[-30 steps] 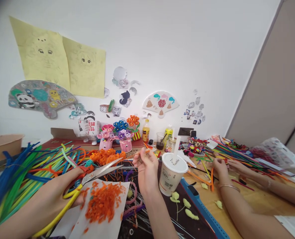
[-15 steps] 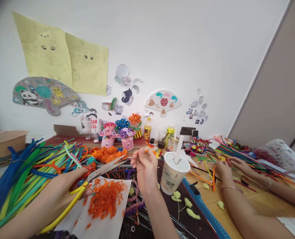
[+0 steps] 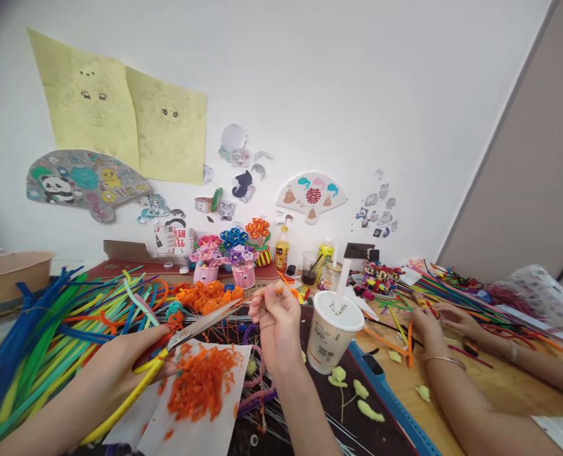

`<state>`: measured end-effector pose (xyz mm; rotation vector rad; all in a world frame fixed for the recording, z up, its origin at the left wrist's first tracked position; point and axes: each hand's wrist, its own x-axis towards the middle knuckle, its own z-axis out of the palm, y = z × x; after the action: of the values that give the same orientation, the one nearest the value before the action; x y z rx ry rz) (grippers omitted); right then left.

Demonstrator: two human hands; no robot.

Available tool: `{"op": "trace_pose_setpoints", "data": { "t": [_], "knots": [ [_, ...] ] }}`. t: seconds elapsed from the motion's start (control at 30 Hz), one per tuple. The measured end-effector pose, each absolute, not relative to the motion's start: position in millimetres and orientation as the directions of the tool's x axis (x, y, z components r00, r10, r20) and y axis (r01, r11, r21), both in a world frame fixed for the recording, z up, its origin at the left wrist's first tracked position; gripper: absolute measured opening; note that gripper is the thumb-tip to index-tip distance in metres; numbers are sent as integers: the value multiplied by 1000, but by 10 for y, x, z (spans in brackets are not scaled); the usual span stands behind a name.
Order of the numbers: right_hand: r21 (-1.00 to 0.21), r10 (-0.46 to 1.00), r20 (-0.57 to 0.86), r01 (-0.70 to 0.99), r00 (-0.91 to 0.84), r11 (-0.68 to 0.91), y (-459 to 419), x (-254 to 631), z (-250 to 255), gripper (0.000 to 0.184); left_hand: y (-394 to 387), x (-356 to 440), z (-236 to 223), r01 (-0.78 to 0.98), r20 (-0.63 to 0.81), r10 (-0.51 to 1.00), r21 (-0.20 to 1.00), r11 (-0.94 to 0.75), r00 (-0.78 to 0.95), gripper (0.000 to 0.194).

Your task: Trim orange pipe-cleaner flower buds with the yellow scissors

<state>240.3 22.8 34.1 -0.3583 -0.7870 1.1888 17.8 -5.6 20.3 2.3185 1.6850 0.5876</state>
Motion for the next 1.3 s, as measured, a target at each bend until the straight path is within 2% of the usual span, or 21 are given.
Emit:
{"op": "trace_pose_setpoints", "data": {
  "t": [0.37,0.67,1.07,1.3],
  "knots": [
    [-625,927,343,-700,151,346,227,2410,342,24,-38,181,183,872,159,943,359,-332,294,28],
    [-630,923,354,-690,152,356,236,2412,341,24,-37,198,188,829,167,939,441,-344,301,28],
    [-632,921,352,-684,166,364,235,2413,343,23,-10,159,115,830,171,938,439,-346,301,31],
    [-647,917,358,-663,173,377,222,2410,353,24,-57,186,169,846,131,946,423,-325,298,21]
  ]
}}
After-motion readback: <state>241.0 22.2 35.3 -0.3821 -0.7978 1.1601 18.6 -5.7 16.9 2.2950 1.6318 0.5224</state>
